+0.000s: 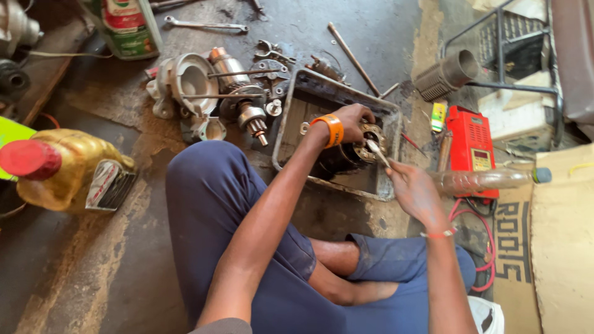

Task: The person scrubs a cylindrical mechanical part with a brush while it sits in a tray of dark liquid. The person rotates the part to clean different sides and occasionally dips the brush into the liquid.

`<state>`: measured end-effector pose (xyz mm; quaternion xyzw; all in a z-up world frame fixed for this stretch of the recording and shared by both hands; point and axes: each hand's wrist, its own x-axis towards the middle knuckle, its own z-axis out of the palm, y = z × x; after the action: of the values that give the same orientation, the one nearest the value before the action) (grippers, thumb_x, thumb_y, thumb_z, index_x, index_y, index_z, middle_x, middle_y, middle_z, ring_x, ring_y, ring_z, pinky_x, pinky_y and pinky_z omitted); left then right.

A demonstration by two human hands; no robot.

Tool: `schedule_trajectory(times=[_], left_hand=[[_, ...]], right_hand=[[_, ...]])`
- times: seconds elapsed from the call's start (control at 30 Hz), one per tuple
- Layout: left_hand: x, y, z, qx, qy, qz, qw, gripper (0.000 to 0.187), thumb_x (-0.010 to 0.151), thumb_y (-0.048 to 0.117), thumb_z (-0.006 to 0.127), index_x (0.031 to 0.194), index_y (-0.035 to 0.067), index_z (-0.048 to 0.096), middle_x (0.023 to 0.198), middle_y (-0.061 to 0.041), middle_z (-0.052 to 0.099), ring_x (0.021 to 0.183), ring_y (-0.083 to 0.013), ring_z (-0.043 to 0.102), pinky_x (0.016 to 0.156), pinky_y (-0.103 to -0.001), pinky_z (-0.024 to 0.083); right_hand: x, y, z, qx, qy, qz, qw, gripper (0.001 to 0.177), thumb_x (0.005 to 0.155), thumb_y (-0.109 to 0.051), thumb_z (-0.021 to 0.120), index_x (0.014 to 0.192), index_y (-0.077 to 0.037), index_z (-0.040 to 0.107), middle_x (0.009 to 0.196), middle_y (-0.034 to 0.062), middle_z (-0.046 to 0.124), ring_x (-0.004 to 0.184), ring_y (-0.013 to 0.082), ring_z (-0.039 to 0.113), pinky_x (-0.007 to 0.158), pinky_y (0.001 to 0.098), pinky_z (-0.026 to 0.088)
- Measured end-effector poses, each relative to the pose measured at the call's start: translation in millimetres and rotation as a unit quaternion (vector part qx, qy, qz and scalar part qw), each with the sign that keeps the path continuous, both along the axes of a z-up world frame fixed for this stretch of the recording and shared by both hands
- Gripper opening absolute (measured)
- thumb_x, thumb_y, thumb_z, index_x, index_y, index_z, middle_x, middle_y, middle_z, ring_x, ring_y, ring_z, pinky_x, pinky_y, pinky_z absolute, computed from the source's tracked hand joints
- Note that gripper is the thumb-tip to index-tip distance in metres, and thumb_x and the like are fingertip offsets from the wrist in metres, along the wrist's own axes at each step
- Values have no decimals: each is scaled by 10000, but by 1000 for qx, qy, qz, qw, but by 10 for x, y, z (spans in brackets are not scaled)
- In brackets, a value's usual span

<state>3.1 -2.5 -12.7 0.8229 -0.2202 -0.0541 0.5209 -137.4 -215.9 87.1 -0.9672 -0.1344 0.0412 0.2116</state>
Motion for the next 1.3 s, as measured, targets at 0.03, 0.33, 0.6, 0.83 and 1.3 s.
schedule_trajectory(times=[0.03,0.33,0.6,0.83,1.3], left_hand=[[3,-5,6,12,-9,-2,1000,657,566,170,881,1192,58,715,1172,-158,727,1104,-279,690,948,-350,557],[-283,47,441,136,-21,-76,988,957,488,143,969,1355,157,566,1358,-172,573,1292,-395,508,1065,-413,480],[-337,12,595,228,-15,47,972,816,663,6,843,1378,261,541,1508,-202,355,1390,-487,306,1076,-575,334],[-152,346,575,174,-13,59,983,835,656,212,877,1407,171,516,1396,-193,557,1353,-386,538,1197,-470,432],[-641,-240,551,237,-74,64,967,1005,636,427,939,1494,246,449,1492,-212,424,1400,-520,378,1145,-640,374]], right_hand=[[4,24,-10,12,12,-23,1000,381,993,-256,580,1264,-7,682,1098,287,701,1034,389,720,875,406,533],[-523,-211,-201,172,104,-85,976,398,1014,-193,605,1339,31,658,858,87,663,740,141,575,690,290,472],[-823,-261,-602,329,194,-160,910,372,1001,-175,610,1320,1,689,771,-78,556,670,30,439,564,217,357],[-666,-439,-508,232,167,-177,942,247,1001,-166,581,1136,-3,710,718,-27,599,591,68,478,518,255,386],[443,-308,-1303,-20,100,-110,989,249,875,-153,582,1062,-26,686,969,317,684,981,517,638,828,570,510]])
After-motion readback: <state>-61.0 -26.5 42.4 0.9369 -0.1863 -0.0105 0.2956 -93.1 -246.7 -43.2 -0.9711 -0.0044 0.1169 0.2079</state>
